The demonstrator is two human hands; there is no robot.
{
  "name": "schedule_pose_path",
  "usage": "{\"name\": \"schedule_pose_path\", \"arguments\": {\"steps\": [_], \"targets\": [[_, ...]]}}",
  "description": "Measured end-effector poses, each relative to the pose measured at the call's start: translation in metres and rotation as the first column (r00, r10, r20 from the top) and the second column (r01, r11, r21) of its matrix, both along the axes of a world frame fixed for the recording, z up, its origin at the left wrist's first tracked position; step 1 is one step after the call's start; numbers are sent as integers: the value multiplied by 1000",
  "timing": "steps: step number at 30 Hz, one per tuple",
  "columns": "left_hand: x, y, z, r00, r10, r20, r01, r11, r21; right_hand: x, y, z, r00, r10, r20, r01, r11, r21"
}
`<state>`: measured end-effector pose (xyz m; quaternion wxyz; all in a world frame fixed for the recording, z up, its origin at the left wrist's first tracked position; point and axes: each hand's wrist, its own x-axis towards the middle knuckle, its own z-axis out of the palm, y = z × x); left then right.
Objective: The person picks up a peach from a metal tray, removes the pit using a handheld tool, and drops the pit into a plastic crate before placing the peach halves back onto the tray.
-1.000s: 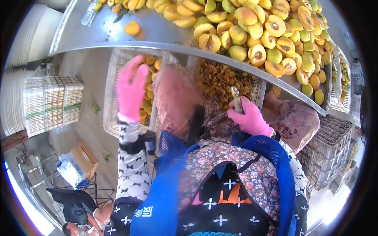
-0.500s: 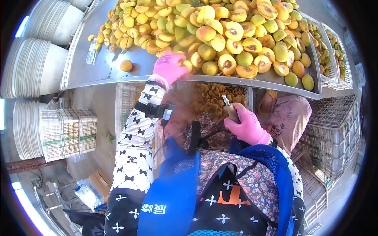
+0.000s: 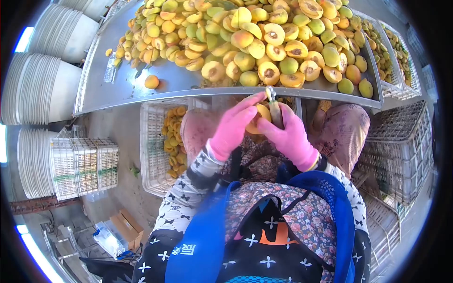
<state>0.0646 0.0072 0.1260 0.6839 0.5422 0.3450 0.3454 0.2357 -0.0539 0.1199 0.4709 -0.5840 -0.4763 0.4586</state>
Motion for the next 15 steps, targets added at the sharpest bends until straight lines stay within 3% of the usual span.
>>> {"name": "schedule_pose_path", "arguments": {"steps": [1,3,4,6,9,10,11,12,14,15], "targets": [[5,-6,-3,998,43,35,-42,999,-25,-2,2,10,908,-15,-419,-60,984,-166],[14,-18,1,939,148,311,-80,972,-219,0,7,13,798,-71,-599,-70,975,-209],[21,-22,-1,941,181,287,-136,976,-171,1,9,12,727,-102,-678,-76,971,-228],[31,-28,-5,936,257,239,-246,966,-75,-9,8,1,710,-111,-695,-63,974,-219],[32,-19,4,874,363,324,-324,931,-168,-20,7,-8,762,-62,-645,-40,989,-143],[30,-13,7,848,399,349,-350,916,-199,-15,2,-3,933,9,-360,-33,998,-60],[27,-8,8,829,419,370,-317,898,-307,-6,-4,10,998,52,-27,-51,998,21],[21,-4,7,863,375,340,-276,912,-305,0,-8,15,948,59,312,-92,992,91],[10,-2,0,921,277,275,-184,929,-321,2,-9,6,865,78,496,-205,956,209],[12,-5,4,967,225,123,-201,962,-183,4,-8,2,805,71,589,-247,943,223]]}}
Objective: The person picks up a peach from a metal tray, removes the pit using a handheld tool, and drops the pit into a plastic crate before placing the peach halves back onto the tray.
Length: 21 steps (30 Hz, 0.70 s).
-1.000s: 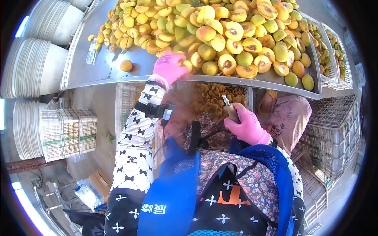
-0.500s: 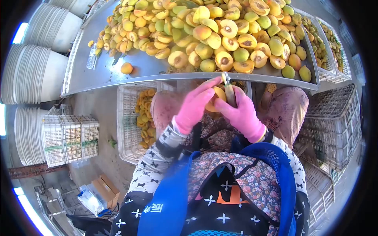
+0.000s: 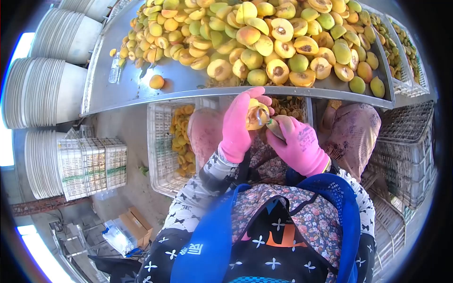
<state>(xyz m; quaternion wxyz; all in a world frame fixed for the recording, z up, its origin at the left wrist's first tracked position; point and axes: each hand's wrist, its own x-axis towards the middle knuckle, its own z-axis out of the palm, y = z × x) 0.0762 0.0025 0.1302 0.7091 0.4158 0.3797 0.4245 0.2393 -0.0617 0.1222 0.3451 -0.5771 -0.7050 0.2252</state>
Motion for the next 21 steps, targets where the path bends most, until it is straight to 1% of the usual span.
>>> {"name": "schedule_pose_path", "arguments": {"steps": [1,3,6,11,14,17,20,21], "targets": [[0,-1,0,998,-18,-56,21,998,64,1,1,-3,994,18,110,-23,999,42],[0,0,0,985,-38,-169,71,979,192,1,3,-3,986,-6,164,2,1000,27],[2,0,-1,1000,12,19,-12,1000,-24,1,4,-6,975,-11,223,10,1000,7],[6,-4,-5,999,51,13,-49,992,-119,0,1,-12,959,-2,283,11,1000,-29],[8,-6,-8,998,62,-9,-62,992,-114,1,0,-15,933,77,351,-27,989,-145],[7,-7,-9,998,49,-41,-52,994,-96,1,0,-15,925,135,354,-49,969,-240],[4,-7,-12,999,22,-43,-27,993,-119,-1,-3,-14,975,160,156,-103,940,-326],[3,-7,-13,999,8,-39,-14,991,-132,-2,-4,-15,986,159,57,-137,950,-282]]}}
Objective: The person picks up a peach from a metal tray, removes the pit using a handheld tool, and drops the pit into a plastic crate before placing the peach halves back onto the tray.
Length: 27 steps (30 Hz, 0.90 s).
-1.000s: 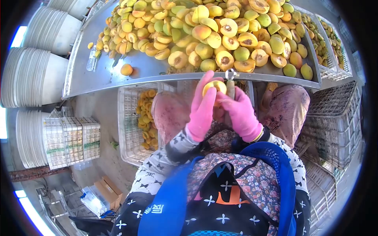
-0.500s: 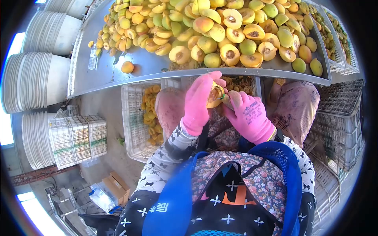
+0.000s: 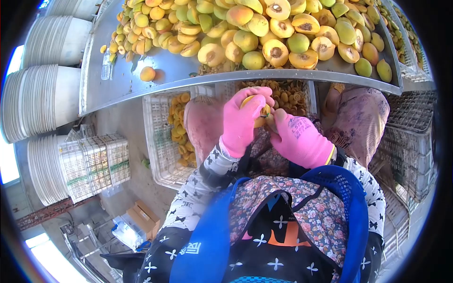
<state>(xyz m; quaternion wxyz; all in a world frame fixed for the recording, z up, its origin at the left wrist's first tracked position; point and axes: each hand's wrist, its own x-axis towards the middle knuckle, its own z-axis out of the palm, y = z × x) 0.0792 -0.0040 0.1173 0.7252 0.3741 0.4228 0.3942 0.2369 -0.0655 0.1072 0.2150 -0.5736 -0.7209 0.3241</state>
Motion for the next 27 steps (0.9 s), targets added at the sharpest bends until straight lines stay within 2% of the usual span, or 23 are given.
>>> {"name": "schedule_pose_path", "arguments": {"steps": [2,6,8,11,14,15,17,18,20,23,24,25,27], "targets": [[0,2,1,1000,-2,4,2,1000,5,-3,-3,-2,978,2,-210,11,998,63],[2,8,0,1000,-11,24,11,1000,-17,-4,4,1,933,-14,-359,9,1000,-15],[8,7,3,996,78,39,-78,997,2,-9,5,-2,915,-56,-399,37,998,-57],[14,5,-4,984,171,55,-173,985,27,-18,8,-10,932,-123,-340,114,992,-45],[18,7,-7,978,205,47,-205,979,-5,-13,7,-25,991,-79,-106,82,996,27],[17,6,-8,975,218,37,-217,976,-30,-13,7,-26,989,-87,-123,90,996,13],[13,8,-11,989,149,7,-149,987,51,-16,7,-29,982,-97,-161,95,995,-17],[10,9,-13,993,117,-10,-115,989,88,-17,6,-29,967,-91,-236,92,996,-7],[8,11,-12,995,89,-47,-89,996,-1,-19,4,-30,919,-87,-385,100,995,13],[5,15,-12,998,26,-51,-29,998,-61,-19,7,-33,888,-104,-448,71,993,-90],[5,18,-11,999,2,-42,-5,998,-64,-16,11,-25,854,-161,-494,12,957,-290],[3,19,-9,998,-43,-49,40,998,-52,-10,17,-10,821,-223,-526,-63,880,-470],[4,21,-12,996,-44,-80,56,987,153,4,29,9,711,-376,-595,-265,640,-721]]}}
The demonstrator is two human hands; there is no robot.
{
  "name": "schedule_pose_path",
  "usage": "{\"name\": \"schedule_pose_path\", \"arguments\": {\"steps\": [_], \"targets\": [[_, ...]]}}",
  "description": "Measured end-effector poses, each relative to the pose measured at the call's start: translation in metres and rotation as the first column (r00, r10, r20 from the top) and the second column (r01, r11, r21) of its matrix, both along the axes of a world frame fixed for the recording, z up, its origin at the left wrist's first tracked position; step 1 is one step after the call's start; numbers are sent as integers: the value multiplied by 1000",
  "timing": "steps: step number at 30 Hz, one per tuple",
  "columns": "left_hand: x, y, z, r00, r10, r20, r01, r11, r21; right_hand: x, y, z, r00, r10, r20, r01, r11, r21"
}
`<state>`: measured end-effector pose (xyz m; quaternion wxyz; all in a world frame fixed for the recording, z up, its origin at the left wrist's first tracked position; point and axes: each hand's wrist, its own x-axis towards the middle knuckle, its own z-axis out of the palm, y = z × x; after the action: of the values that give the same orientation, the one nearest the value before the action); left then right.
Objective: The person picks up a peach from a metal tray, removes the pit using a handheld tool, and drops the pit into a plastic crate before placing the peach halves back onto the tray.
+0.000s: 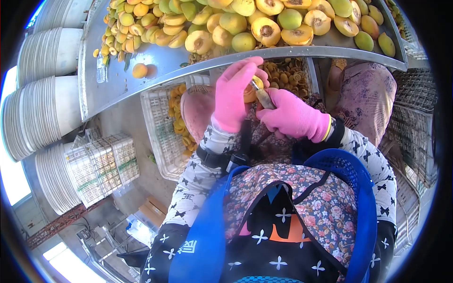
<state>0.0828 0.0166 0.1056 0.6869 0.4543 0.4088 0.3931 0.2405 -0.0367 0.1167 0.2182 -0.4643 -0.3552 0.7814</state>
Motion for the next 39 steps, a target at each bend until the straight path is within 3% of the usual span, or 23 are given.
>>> {"name": "schedule_pose_path", "arguments": {"steps": [2,4,5,7,8,11,14,16,17,20,23,26,29,32,38,39], "targets": [[12,0,3,986,136,92,-137,990,11,-6,-4,-7,990,-126,-59,125,992,-18],[31,-12,15,870,435,230,-388,894,-225,-15,-6,-12,974,-215,-67,213,976,-36],[30,-13,10,898,400,181,-374,913,-165,-21,-11,-22,964,-252,83,225,942,249],[25,-14,0,941,330,70,-327,944,-51,-33,-17,-31,849,-429,308,81,682,727],[22,-10,-2,955,298,-11,-298,952,-68,-27,-19,-31,855,-299,424,11,828,561],[10,0,-8,991,90,-102,-93,995,-28,-27,-22,-44,863,-321,391,28,802,597],[22,2,8,983,165,-81,-173,978,-116,-31,-18,-34,899,-390,201,158,715,681],[26,-1,-1,974,206,-99,-206,978,8,-20,-10,-10,972,-221,79,193,945,264],[28,-3,-5,968,228,-103,-222,973,70,-14,-7,-2,988,-156,-12,156,987,30],[20,3,6,997,72,5,-71,994,-88,2,-4,-9,969,-98,-225,77,992,-101],[16,6,4,1000,3,-18,-4,998,-58,12,-4,-6,950,-52,-307,30,997,-75],[13,3,-7,955,30,-296,37,975,219,17,-2,-11,941,-21,-338,-21,993,-119],[16,-3,-14,949,73,-306,-2,974,225,11,-5,-13,978,-5,-207,-12,996,-85],[25,-1,-1,992,89,-92,-96,993,-68,9,-5,-9,993,-21,-113,18,1000,-25],[28,-16,-18,942,270,-199,-244,959,145,16,1,-7,984,58,-171,-79,990,-114],[28,-15,-17,953,247,-173,-230,966,115,11,-2,-16,998,14,-57,-10,998,62]]}}
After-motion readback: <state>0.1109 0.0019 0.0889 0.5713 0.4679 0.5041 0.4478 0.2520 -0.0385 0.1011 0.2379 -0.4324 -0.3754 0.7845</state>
